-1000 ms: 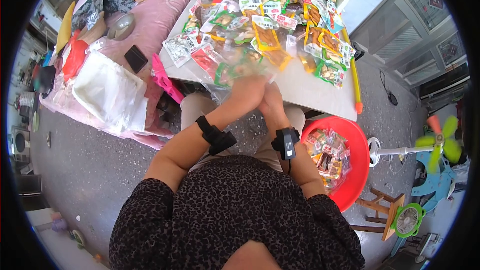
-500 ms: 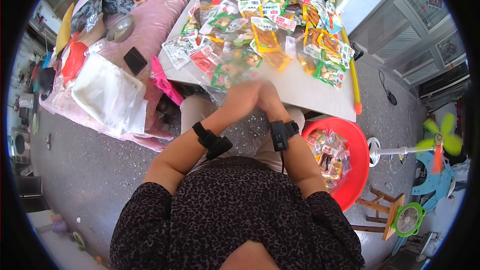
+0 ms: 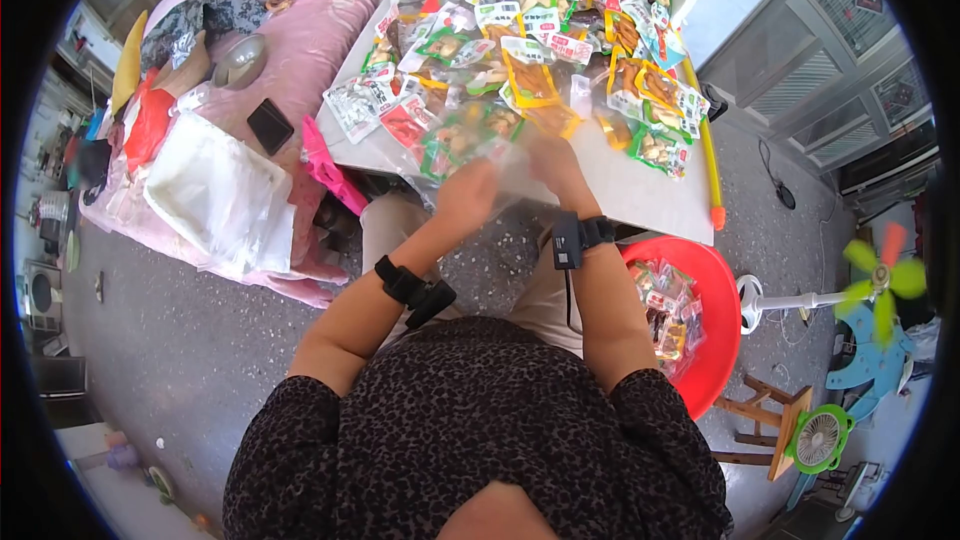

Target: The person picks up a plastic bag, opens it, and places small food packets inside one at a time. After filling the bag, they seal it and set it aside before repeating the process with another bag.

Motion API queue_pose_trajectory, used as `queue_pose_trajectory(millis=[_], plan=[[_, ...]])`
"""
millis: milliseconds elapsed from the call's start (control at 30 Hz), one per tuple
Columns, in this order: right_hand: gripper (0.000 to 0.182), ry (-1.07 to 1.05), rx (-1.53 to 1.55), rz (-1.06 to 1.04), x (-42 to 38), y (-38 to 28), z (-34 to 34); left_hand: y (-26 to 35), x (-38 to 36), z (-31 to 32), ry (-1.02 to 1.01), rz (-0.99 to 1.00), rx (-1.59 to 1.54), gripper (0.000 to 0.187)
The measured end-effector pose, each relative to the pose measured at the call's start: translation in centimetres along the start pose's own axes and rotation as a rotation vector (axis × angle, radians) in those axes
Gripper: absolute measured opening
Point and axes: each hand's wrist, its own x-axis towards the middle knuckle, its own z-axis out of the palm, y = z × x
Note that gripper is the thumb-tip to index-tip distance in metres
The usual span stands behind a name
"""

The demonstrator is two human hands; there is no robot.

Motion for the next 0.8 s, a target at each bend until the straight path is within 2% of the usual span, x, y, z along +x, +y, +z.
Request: queue_pose_trajectory(millis=[33,100,200,300,367,433,600,667,733,800], plan=[[0.015,-0.031,-0.086,-0.027,0.6,-0.2,0.4,0.1,0.0,-0.2,0.005,-0.003,-0.024,0.013],[0.018,-0.026,-0.164,0.064,1.4,-1.0,1.5,0.1,-0.1,-0.5,0.013,-0.008,-0.057,0.013],[0.026,0.018,0.243,-0.099,1.5,-1.7,3.3,-0.1,-0.2,-0.7,0.018,-0.014,-0.078,0.012],[0.03,0.077,0.213,-0.131,1.2,-2.4,4.0,-0.5,-0.3,-0.5,0.007,-0.031,-0.078,0.012],[0.027,0.114,-0.119,-0.344,1.4,-1.1,3.4,-0.6,-0.3,-0.6,0.002,-0.054,-0.078,0.011],[0.022,0.103,-0.155,-0.344,0.9,-1.2,2.6,-0.7,-0.4,-0.6,0.01,-0.046,-0.071,0.011],[0.01,0.087,0.271,0.191,-2.1,-1.8,-1.1,-0.9,-0.3,0.1,0.025,0.002,-0.067,0.011],[0.009,0.08,0.109,0.182,-4.0,-1.8,-2.9,-1.0,-0.1,0.5,0.021,0.032,-0.066,0.011],[0.008,0.07,0.169,0.247,-5.6,-1.4,-4.6,-0.3,0.0,0.5,0.013,0.012,-0.086,0.011],[0.008,0.053,0.455,0.38,-7.0,-0.6,-6.0,0.1,0.1,0.8,0.017,0.006,-0.102,0.011]])
